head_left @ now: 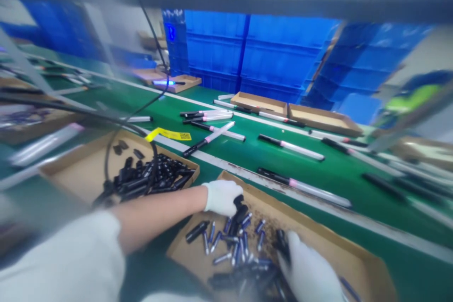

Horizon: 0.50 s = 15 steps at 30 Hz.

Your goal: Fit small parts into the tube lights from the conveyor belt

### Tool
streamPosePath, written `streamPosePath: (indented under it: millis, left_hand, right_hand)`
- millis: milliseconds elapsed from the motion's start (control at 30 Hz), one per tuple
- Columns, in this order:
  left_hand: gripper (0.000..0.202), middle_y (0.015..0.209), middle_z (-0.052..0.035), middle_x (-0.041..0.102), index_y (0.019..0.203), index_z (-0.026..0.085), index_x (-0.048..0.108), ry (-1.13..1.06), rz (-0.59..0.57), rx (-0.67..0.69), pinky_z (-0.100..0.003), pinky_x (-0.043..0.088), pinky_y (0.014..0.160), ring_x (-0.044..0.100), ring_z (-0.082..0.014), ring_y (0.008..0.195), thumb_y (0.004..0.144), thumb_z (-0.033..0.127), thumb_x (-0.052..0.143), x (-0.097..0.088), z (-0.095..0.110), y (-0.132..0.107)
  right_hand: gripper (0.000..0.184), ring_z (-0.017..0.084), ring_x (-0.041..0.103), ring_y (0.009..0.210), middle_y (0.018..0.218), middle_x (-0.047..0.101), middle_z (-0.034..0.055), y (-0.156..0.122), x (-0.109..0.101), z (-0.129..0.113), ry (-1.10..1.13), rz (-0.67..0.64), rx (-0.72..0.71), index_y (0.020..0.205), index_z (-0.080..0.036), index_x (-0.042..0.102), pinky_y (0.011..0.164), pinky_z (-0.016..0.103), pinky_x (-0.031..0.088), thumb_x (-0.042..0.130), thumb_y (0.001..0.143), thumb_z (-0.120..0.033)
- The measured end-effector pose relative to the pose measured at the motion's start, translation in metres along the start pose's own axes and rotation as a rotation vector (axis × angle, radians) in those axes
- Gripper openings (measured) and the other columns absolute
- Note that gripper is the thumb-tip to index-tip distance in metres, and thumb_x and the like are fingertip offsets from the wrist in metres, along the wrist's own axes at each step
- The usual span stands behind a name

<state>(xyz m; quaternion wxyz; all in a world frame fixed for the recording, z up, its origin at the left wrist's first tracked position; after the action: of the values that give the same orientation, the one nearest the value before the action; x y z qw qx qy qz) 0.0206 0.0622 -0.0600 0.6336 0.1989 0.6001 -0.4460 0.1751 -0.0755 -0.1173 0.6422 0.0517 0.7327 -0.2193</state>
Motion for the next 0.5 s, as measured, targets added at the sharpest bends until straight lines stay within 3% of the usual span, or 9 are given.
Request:
streamPosePath:
  millis: [167,333,500]
  left_hand:
    - [0.033,0.096,-0.0107,0.066,0.094,0.019,0.058,-0.096,-0.012,-0.121,-0.034,0.052,0.074,0.064,-0.0275,0.089,0.068,0.038,0.052,0.003,-0.008,0.011]
    - [0.056,0.102,-0.0141,0.064,0.103,0.017,0.056,-0.077,-0.024,-0.142,-0.041,0.052,0.077,0.063,-0.0319,0.094,0.066,0.059,0.053,0.01,0.001,0.017]
    - [0.053,0.106,-0.0178,0.062,0.113,0.013,0.053,0.032,-0.026,0.009,-0.04,0.052,0.079,0.063,-0.0313,0.095,0.065,0.034,0.059,0.027,0.036,0.024]
  right_hand:
    - [0.037,0.017,0.056,0.093,0.11,0.056,0.0071,-0.005,-0.005,0.003,-0.067,-0.03,-0.014,0.112,-0.018,0.053,0.08,0.039,0.05,0.051,0.086,-0.044]
    - [0.036,0.017,0.056,0.095,0.112,0.056,0.0072,-0.006,-0.007,0.005,-0.095,-0.04,-0.041,0.112,-0.019,0.053,0.081,0.039,0.049,0.051,0.086,-0.044]
    - [0.036,0.018,0.056,0.098,0.113,0.057,0.0077,0.007,-0.007,0.001,-0.076,-0.035,-0.089,0.111,-0.018,0.055,0.085,0.042,0.048,0.052,0.086,-0.043]
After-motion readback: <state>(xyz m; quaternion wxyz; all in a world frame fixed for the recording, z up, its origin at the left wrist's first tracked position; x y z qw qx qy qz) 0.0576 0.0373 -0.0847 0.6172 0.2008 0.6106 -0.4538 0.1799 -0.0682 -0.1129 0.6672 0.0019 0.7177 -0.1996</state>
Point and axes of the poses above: each hand's wrist, its own y-axis towards the middle knuckle, its own x-axis out of the palm, z = x × y, the point moved 7 cm from there along y, towards the middle knuckle
